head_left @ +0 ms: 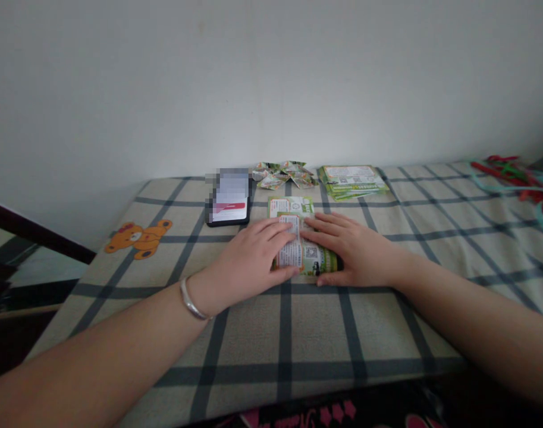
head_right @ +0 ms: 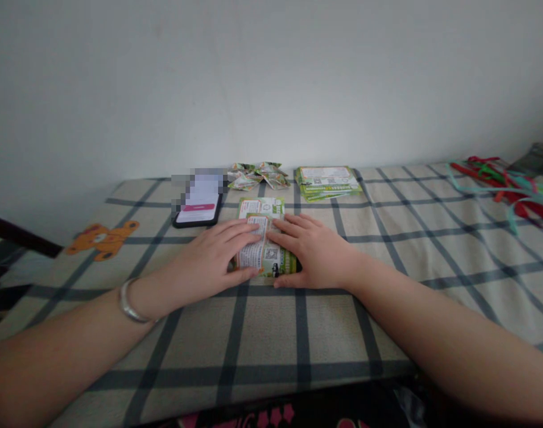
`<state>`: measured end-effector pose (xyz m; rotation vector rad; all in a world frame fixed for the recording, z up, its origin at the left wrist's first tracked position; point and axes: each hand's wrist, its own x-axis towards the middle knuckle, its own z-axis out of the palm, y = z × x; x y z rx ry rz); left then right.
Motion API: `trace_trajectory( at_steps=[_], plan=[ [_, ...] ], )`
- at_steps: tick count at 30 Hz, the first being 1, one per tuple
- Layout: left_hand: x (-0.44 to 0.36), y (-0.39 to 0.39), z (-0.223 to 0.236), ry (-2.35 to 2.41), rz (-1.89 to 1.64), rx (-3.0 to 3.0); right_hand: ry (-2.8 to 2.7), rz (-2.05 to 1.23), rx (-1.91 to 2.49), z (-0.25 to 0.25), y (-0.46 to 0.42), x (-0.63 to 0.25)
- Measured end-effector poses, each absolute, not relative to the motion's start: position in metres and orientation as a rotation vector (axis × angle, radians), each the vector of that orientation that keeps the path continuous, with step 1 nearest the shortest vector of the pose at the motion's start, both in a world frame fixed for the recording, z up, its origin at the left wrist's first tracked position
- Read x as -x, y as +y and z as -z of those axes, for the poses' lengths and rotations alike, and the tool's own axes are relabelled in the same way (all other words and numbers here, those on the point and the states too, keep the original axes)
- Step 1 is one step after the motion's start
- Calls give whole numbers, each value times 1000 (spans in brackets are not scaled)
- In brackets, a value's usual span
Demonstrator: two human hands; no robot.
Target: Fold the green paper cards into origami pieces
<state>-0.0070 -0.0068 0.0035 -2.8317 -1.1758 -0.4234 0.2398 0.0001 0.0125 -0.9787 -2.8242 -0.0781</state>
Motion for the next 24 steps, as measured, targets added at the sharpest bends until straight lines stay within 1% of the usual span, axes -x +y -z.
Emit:
trace_trajectory(
  at_steps=[5,10,15,24],
  plan=[
    [6,-4,-3,-1209,501,2847,-2834,-18,800,-15,3,-242],
    [7,-1,-3,-1238,602,2867,-2736,-9,782,-16,2,-241],
    [10,1,-2,-1234,690,2885,-2706,-122,714,-16,1,-242],
    [11,5,-2,-1173,796,2952,-2695,-216,595,-19,2,-243]
  ],
)
